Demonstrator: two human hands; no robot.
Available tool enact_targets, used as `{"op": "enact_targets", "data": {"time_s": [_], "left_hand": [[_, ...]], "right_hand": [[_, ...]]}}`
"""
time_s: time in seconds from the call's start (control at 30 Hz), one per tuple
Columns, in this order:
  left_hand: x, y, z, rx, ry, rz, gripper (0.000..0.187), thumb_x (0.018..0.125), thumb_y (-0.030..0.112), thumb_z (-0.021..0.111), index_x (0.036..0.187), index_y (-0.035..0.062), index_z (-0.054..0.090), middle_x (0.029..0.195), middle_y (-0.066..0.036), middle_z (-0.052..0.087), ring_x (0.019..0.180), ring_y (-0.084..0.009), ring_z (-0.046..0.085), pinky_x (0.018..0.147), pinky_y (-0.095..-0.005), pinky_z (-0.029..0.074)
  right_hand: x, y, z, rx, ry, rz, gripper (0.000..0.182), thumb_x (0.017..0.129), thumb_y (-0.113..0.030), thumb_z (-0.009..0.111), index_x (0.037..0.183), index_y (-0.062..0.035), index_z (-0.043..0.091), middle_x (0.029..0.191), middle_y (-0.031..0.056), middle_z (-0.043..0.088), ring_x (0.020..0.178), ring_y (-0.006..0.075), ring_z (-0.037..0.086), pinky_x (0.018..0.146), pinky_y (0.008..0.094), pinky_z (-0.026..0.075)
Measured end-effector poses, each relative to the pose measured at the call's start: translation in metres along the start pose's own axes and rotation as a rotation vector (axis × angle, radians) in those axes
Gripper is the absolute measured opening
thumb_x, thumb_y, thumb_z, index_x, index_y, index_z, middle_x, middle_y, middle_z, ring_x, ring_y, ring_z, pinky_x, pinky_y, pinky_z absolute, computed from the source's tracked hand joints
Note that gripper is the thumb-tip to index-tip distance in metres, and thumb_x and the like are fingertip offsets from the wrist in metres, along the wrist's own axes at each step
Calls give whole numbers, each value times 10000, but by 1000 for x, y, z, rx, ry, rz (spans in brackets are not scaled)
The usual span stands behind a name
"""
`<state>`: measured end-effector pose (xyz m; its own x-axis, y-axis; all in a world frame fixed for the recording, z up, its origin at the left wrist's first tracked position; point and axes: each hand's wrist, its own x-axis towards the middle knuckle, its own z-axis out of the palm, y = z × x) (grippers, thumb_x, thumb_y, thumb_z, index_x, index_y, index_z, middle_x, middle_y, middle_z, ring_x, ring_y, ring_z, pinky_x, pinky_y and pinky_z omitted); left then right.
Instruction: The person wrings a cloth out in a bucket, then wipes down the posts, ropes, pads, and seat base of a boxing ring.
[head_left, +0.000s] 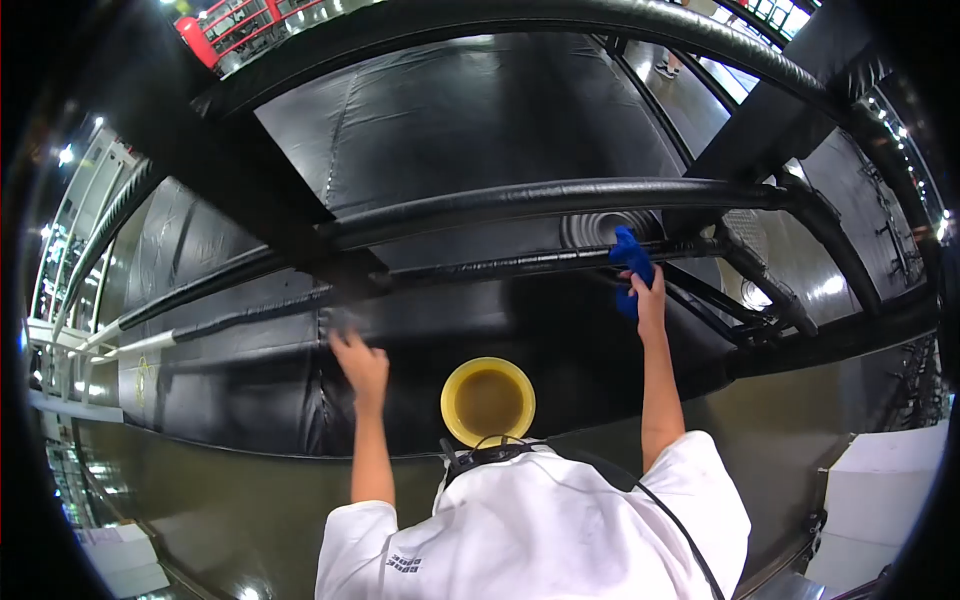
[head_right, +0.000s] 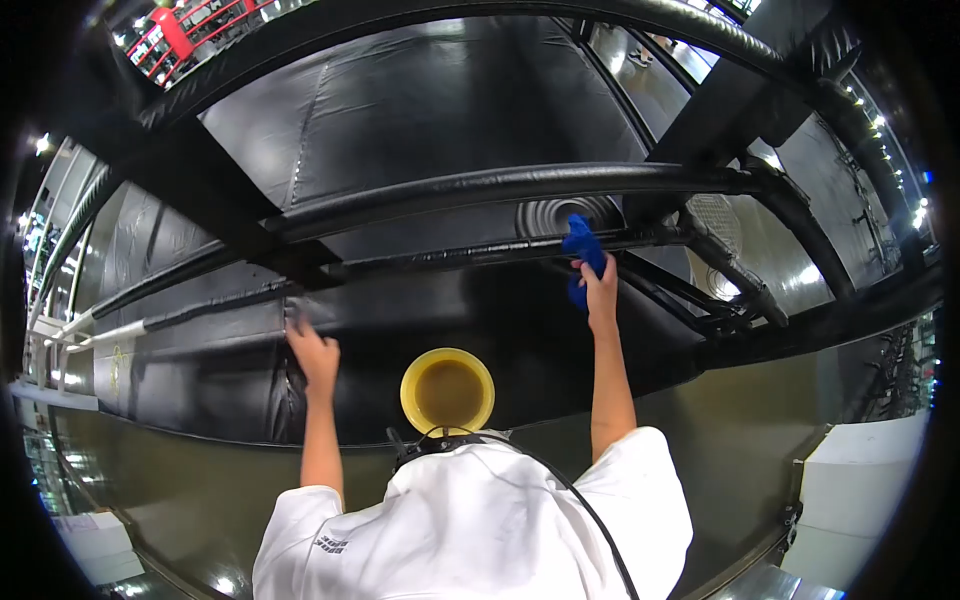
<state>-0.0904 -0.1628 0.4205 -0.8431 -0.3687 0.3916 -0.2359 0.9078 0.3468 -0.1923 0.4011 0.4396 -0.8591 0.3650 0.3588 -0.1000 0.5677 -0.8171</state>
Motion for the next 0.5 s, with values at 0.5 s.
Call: {"op": "enact_targets", "data": {"time_s": [0.5], "left_hand": [[19, 186, -76, -1727, -771, -44, 622, 1021, 300, 656, 1549, 64, 427, 1414, -99, 600, 1284, -205, 592, 1090, -354, 470]], "right_hand": [[-109, -234, 68, 956, -964, 576, 462, 1052, -90, 553, 1501, -154, 465, 1046, -36, 553, 944, 51, 554, 824, 222, 482]]}}
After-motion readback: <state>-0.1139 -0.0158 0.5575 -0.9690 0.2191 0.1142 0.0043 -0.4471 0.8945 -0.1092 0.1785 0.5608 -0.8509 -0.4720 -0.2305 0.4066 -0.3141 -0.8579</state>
